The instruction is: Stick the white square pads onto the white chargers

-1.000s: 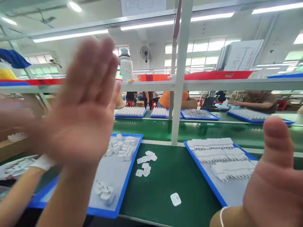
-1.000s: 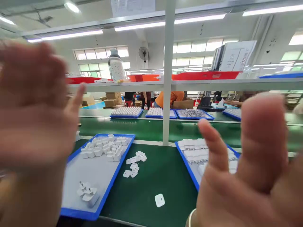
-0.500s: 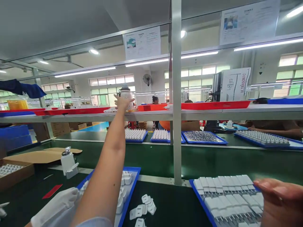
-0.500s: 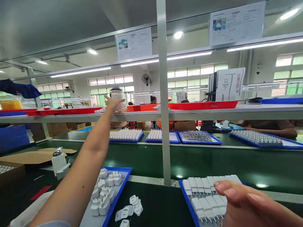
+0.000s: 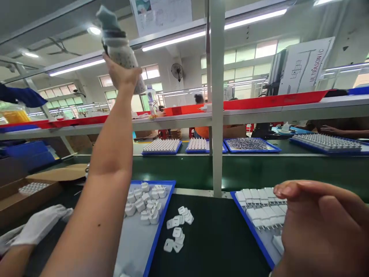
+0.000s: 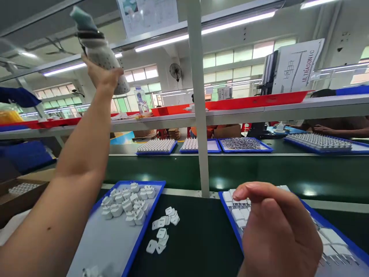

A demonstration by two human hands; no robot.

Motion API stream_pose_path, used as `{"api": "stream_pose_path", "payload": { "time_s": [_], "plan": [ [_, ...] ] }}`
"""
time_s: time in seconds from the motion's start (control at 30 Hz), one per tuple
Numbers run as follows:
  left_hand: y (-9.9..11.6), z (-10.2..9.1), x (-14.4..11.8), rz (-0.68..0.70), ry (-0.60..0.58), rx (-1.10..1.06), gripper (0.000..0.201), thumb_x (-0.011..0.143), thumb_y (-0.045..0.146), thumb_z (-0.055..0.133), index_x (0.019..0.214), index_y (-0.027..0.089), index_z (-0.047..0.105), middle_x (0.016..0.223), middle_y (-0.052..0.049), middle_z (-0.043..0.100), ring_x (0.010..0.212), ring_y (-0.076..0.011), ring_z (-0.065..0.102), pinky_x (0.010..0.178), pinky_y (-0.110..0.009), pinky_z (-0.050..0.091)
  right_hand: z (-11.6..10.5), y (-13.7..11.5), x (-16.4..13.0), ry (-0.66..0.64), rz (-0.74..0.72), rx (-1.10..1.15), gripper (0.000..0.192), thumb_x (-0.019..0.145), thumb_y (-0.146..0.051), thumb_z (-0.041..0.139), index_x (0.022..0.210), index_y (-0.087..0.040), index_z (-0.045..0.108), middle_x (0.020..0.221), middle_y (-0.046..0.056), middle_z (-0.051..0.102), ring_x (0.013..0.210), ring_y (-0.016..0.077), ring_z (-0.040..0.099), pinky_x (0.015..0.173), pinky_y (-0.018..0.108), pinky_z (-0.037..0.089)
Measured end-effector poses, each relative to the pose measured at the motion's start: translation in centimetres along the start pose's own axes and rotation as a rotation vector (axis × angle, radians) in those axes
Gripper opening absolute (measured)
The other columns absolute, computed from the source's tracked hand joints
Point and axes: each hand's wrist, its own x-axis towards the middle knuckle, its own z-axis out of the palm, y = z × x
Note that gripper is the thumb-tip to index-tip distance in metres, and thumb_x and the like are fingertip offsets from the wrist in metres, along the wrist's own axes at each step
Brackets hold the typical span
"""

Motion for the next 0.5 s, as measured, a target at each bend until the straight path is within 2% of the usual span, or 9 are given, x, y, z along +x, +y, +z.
{"api": "stream_pose_path", "payload": {
  "time_s": [0.07,0.1,0.13,0.2,0.27,0.33,0.4,0.5],
  "plan": [
    [0.9,-2.2,-2.4,0.06,-0.022,-0.141,0.109,0.073,0.019,0.08,0.155,0.003,0.011,0.15,-0.003,0.05,0.133,-0.0144,0.049,0.11,-0.028,0.044,1.6,-1.4,-0.3,0.063,0.031,0.151,0.024,0.085,-0.015,0.058,0.085,-0.026,0.079,0.072,0.006,0.065,0.061,0.0223,0.061,0.053,0.04,0.044],
    [1.0,-3.5,-4.6,0.089,-0.06,-0.257,0.099,0.076,0.015,0.076,0.154,0.004,0.016,0.147,-0.002,0.054,0.129,-0.0152,0.053,0.105,-0.028,0.047,2.2,-1.9,-0.5,0.065,0.039,0.19,0.022,0.082,-0.014,0.06,0.082,-0.023,0.08,0.068,0.005,0.065,0.059,0.0208,0.06,0.05,0.038,0.042],
    [1.0,-5.0,-7.4,0.081,-0.081,-0.28,0.086,0.078,0.011,0.072,0.149,0.003,0.025,0.143,-0.005,0.058,0.124,-0.0149,0.057,0.1,-0.029,0.051,2.7,-2.3,-0.7,0.027,0.046,0.215,0.02,0.082,-0.014,0.061,0.082,-0.022,0.08,0.066,0.004,0.065,0.057,0.0192,0.06,0.049,0.035,0.041],
    [0.0,-8.4,-14.6,0.088,-0.111,-0.321,0.072,0.076,0.008,0.072,0.139,0.005,0.038,0.141,-0.01,0.059,0.121,-0.0151,0.061,0.098,-0.028,0.055,3.3,-2.9,-1.5,-0.063,0.047,0.244,0.018,0.085,-0.015,0.061,0.085,-0.021,0.078,0.063,0.002,0.065,0.055,0.0164,0.059,0.049,0.031,0.041],
    [-2.2,-12.2,-23.0,0.049,-0.168,-0.345,0.077,0.065,0.007,0.081,0.132,0.009,0.044,0.135,-0.013,0.063,0.118,-0.0212,0.065,0.097,-0.033,0.058,3.4,-3.8,-2.4,-0.157,0.037,0.243,0.016,0.089,-0.019,0.06,0.09,-0.022,0.076,0.064,0.0,0.065,0.056,0.0142,0.059,0.05,0.028,0.041],
    [-4.9,-15.9,-31.3,-0.035,-0.352,-0.337,0.083,0.061,0.014,0.085,0.133,0.019,0.046,0.132,-0.01,0.065,0.12,-0.0256,0.066,0.102,-0.038,0.058,3.1,-5.1,-3.6,-0.287,0.049,0.181,0.013,0.092,-0.024,0.06,0.096,-0.023,0.073,0.068,-0.002,0.064,0.058,0.0129,0.058,0.053,0.027,0.041],
    [-7.2,-19.0,-38.7,-0.114,-0.491,-0.275,0.089,0.063,0.023,0.083,0.141,0.023,0.041,0.132,-0.01,0.065,0.122,-0.0291,0.066,0.104,-0.043,0.057,2.6,-6.7,-5.2,-0.491,0.094,0.046,0.018,0.093,-0.032,0.063,0.106,-0.023,0.071,0.069,-0.003,0.061,0.058,0.012,0.054,0.055,0.026,0.041],
    [-9.0,-22.0,-47.1,-0.135,-0.62,-0.199,0.098,0.067,0.029,0.079,0.152,0.027,0.029,0.142,-0.013,0.058,0.13,-0.0327,0.062,0.109,-0.048,0.054,1.8,-9.0,-7.9,-0.775,0.106,-0.292,0.043,0.087,-0.05,0.07,0.12,-0.023,0.069,0.069,-0.003,0.058,0.057,0.0126,0.051,0.057,0.027,0.039]
  ]
}}
